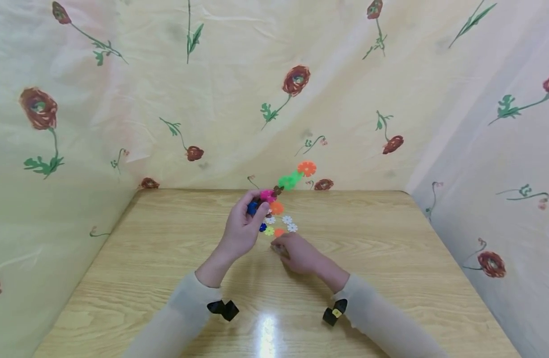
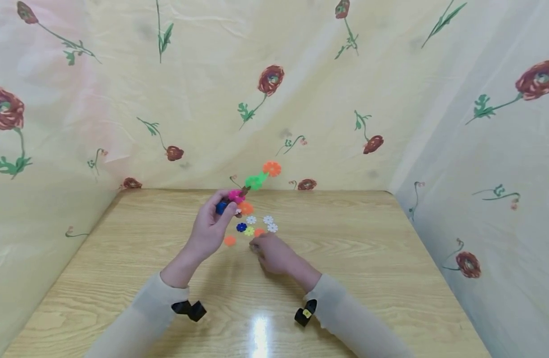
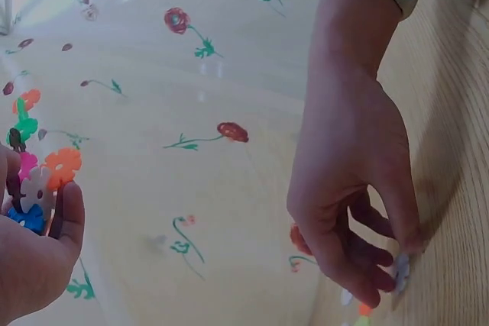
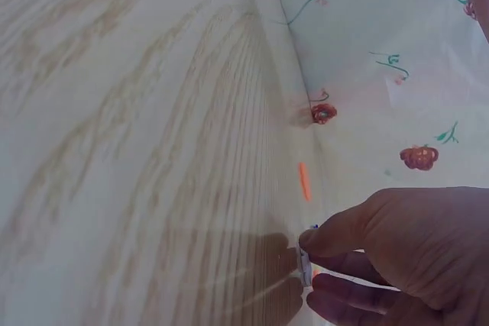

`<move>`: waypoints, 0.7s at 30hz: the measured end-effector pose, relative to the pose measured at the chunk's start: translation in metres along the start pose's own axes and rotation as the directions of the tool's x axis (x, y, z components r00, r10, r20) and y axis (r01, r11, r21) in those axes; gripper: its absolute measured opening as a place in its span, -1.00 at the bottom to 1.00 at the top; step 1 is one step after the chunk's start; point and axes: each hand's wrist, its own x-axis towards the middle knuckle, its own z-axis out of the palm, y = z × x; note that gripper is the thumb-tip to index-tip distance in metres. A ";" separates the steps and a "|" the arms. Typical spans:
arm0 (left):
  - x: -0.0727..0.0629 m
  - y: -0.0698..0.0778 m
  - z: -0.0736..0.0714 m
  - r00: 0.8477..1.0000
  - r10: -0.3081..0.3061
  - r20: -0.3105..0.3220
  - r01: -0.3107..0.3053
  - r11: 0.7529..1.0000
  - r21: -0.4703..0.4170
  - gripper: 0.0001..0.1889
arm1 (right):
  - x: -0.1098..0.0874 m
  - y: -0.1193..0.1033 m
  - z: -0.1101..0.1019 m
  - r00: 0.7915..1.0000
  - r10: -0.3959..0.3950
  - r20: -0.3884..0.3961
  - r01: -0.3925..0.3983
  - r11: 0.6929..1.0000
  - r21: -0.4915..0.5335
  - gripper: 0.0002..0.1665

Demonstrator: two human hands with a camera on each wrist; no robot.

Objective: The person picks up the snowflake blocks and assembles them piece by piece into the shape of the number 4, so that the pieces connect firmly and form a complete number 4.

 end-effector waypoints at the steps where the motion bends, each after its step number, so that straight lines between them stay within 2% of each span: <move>1: 0.000 0.000 0.000 1.000 0.001 0.001 -0.001 1.000 -0.003 -0.68 | 0.000 0.000 0.000 1.000 0.016 0.004 -0.016 1.000 0.004 -0.63; 9: 0.001 -0.001 0.003 1.000 0.009 0.012 -0.009 0.999 -0.044 -0.68 | -0.001 0.006 -0.003 0.993 0.121 0.003 -0.121 0.992 0.020 -0.69; 14: 0.000 -0.002 0.004 1.000 0.026 0.005 -0.026 0.997 -0.070 -0.69 | -0.003 0.009 -0.006 0.986 0.169 0.012 -0.169 0.982 0.084 -0.73; 18: 0.000 -0.002 0.005 1.000 0.021 -0.015 -0.023 0.995 -0.099 -0.71 | -0.005 0.014 -0.009 0.983 0.177 0.038 -0.181 0.976 0.121 -0.85; 21: 0.000 -0.002 0.006 0.999 0.014 -0.037 -0.017 0.997 -0.077 -0.74 | -0.007 0.018 -0.013 0.986 0.160 0.042 -0.164 0.978 0.130 -0.90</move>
